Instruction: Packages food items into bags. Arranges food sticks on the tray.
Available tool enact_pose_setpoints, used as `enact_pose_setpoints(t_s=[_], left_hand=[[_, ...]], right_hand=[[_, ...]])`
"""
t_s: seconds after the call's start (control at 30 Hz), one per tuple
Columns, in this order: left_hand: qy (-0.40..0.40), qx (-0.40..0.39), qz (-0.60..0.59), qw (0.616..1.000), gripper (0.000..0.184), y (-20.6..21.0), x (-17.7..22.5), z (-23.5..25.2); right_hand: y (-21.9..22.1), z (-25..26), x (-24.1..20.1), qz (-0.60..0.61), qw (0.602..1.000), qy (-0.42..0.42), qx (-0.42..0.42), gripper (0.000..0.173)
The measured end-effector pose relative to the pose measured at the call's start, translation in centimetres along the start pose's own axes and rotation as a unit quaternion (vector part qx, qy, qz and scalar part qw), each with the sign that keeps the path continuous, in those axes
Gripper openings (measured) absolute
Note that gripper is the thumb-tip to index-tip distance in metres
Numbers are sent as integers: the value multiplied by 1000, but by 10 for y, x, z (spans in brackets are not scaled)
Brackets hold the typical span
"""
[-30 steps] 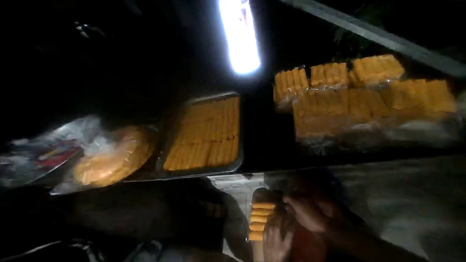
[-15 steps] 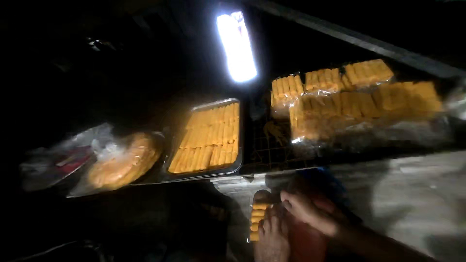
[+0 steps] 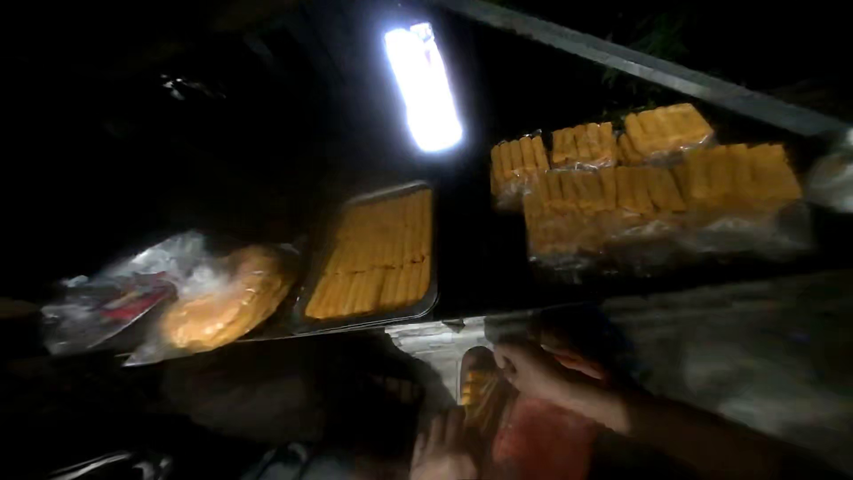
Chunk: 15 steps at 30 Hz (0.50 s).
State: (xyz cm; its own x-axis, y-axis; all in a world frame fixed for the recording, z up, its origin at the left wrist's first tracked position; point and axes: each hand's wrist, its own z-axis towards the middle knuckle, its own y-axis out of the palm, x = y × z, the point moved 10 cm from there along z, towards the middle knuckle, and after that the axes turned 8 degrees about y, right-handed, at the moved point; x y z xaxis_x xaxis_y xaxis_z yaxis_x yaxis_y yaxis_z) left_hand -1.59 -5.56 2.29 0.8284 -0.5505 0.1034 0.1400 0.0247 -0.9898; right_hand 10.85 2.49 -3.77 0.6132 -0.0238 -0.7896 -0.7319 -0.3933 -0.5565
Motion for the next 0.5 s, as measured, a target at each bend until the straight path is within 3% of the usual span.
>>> enact_pose_setpoints(t_s=[0.1,0.3,0.4,0.5], left_hand=[[25,6,-5,1000,12,-41,-15,5],[105,50,-92,989,14,-121,-29,52],[101,100,-103,985,10,-152,-38,104],[91,150,-95,980,5,-179,-42,155]], right_hand=[[-24,-12,-38,33,998,-45,-12,16],[-95,-29,-83,203,978,-18,-43,12],[-146,-17,-95,218,975,-30,38,9],[-200,-7,-108,209,958,-102,166,7]])
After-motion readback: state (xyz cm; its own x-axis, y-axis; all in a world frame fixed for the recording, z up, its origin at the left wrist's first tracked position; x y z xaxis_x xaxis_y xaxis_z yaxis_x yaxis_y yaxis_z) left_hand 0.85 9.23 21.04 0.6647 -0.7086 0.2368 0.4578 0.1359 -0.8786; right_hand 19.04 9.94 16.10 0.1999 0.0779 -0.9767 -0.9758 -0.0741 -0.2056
